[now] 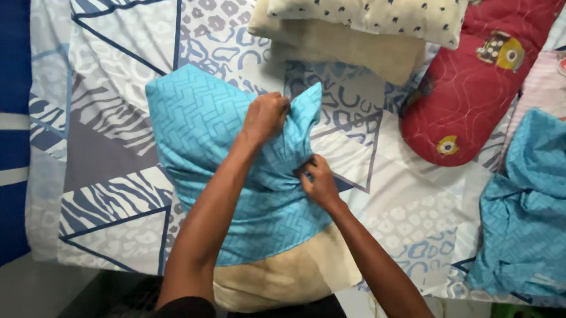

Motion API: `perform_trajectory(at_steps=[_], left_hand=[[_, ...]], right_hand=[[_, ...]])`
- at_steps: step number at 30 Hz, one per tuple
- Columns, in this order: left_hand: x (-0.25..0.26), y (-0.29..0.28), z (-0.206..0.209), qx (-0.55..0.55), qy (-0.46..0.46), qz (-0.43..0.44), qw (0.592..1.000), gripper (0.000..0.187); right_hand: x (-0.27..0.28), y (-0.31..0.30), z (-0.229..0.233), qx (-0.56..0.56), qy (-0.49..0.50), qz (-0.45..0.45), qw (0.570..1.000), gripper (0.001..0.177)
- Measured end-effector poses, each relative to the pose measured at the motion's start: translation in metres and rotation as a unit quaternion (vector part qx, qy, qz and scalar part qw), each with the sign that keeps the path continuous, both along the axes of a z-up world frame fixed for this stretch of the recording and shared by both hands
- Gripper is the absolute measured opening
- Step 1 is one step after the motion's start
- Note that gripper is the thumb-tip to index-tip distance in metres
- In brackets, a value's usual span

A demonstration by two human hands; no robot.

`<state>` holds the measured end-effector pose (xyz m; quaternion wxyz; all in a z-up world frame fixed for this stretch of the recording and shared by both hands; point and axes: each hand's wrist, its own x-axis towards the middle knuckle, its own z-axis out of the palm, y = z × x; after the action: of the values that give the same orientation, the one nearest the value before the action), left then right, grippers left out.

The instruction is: The person inserts a pillow into a light blue pillowcase on a bed, then places the finished pillow aside. The person then picks up a red cylindrical pillow and begins inserting it into a matching light blue pillowcase.

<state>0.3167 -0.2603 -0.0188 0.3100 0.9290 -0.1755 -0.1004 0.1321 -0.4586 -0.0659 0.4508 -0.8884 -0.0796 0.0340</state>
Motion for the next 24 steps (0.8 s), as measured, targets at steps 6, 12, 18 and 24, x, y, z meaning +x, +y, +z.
perform_trajectory(at_steps=[6, 12, 18, 24], left_hand=[[-0.062, -0.026, 0.053, -0.174, -0.241, -0.001, 0.955, 0.021], [-0.081, 0.095, -0.002, -0.182, -0.14, 0.388, 0.892, 0.036], [-0.133, 0.226, -0.091, -0.11, 0.062, 0.521, 0.844, 0.029], [-0.179, 0.2, -0.084, -0.074, -0.079, 0.481, 0.87, 0.019]], right_hand=[[0.027, -0.027, -0.056, 0.049, 0.119, -0.231, 0.965, 0.022], [0.079, -0.019, -0.111, 0.133, 0.088, -0.293, 0.943, 0.034], [0.083, -0.03, -0.142, 0.203, 0.126, -0.294, 0.925, 0.028], [0.07, -0.039, -0.137, 0.18, 0.131, -0.211, 0.952, 0.036]])
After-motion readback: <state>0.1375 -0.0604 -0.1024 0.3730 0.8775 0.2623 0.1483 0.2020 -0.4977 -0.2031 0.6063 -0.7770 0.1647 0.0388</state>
